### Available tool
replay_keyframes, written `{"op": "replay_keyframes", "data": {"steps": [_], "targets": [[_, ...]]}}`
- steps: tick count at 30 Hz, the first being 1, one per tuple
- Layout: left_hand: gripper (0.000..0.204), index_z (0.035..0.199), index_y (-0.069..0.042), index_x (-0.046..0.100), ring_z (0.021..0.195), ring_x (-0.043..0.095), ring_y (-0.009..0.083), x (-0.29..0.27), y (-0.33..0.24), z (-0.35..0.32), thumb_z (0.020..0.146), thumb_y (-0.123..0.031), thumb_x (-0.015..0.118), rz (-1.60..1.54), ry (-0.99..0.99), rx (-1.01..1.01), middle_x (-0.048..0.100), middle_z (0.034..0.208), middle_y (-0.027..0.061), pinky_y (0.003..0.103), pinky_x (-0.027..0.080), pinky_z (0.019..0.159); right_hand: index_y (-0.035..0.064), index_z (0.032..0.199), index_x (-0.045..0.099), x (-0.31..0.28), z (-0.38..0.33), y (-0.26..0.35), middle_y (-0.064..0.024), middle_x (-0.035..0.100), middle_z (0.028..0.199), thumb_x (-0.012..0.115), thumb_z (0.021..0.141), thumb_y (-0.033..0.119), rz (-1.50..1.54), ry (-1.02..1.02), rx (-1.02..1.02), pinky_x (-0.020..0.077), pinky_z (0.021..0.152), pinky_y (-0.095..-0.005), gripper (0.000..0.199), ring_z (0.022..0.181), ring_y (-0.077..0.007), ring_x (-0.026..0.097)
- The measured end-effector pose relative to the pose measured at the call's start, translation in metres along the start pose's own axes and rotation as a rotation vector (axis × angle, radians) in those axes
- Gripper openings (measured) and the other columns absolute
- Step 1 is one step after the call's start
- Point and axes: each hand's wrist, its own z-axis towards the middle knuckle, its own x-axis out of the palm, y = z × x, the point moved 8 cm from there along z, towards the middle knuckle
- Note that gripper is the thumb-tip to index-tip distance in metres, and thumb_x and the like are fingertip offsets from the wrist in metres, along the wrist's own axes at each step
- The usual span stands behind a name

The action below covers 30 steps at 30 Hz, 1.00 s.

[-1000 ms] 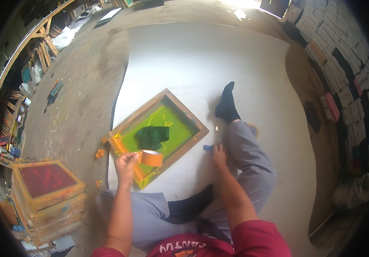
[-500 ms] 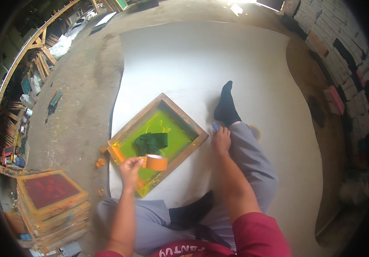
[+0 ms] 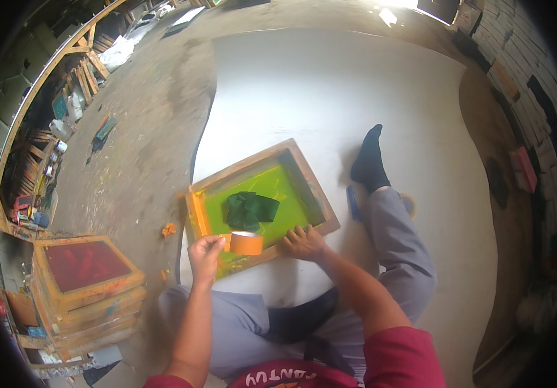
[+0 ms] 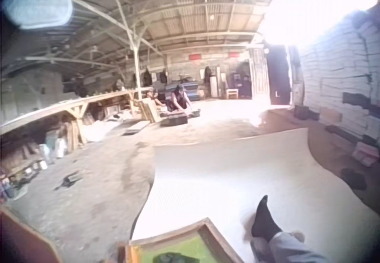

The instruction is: The person sits on the floor and applies orange tape around the edges of a wooden screen printing frame with green mesh. They smooth the tape, wipe the frame with a green cloth, and continue taping the remaining edges.

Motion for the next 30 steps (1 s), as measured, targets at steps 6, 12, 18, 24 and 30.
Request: {"op": "replay_keyframes", "data": {"steps": [6,12,18,24,30], "targets": [[0.010,0.100,0.004,0.076,0.081,0.066,0.0068,-0.022,0.000,-0.012,0.093,-0.002,0.080,0.002,-0.035,-0.028,0.075,0.091,0.0027,0.023,0.053,0.077,0.0152,0.115,0.069,-0.017,-0.003,0.034,-0.0028,0.068,0.111,0.070,0.090,0.040,0.191,0.142,0.257,0.0530,0.075,-0.0469,0.035,0.104,-0.0258,0.067],[0.011,0.099,0.004,0.075,0.082,0.066,0.0079,-0.042,0.009,-0.026,0.093,-0.003,0.080,-0.032,-0.054,-0.077,0.075,0.090,0.0035,0.025,0.052,0.078,0.0146,0.110,0.071,0.000,-0.045,0.044,-0.0063,0.071,0.106,0.071,0.088,0.066,0.138,0.275,0.169,0.0553,0.079,-0.0449,0.055,0.106,-0.0295,0.071],[0.013,0.098,0.004,0.076,0.079,0.066,0.0063,-0.049,0.021,-0.030,0.094,-0.006,0.082,0.040,-0.047,-0.063,0.075,0.088,0.0028,0.023,0.054,0.073,0.0236,0.145,0.057,-0.010,0.021,0.018,-0.0180,0.057,0.139,0.076,0.085,0.065,0.372,0.259,0.499,0.0580,0.082,-0.0514,0.075,0.109,-0.0375,0.070],[0.012,0.097,0.004,0.076,0.077,0.063,0.0043,-0.045,0.036,-0.040,0.094,-0.006,0.082,0.028,-0.042,-0.123,0.073,0.086,0.0005,0.022,0.051,0.070,0.0241,0.143,0.057,0.008,0.101,0.005,-0.0190,0.057,0.132,0.079,0.088,0.045,0.361,0.297,0.571,0.0607,0.079,-0.0504,0.064,0.106,-0.0393,0.071],[0.011,0.100,0.003,0.076,0.085,0.066,0.0079,-0.036,0.045,-0.034,0.094,-0.005,0.080,0.016,-0.005,-0.186,0.075,0.093,0.0032,0.025,0.052,0.079,0.0142,0.121,0.062,0.041,0.129,-0.048,-0.0181,0.064,0.117,0.060,0.098,0.014,0.395,0.081,0.565,0.0602,0.073,-0.0523,0.023,0.096,-0.0399,0.071]]}}
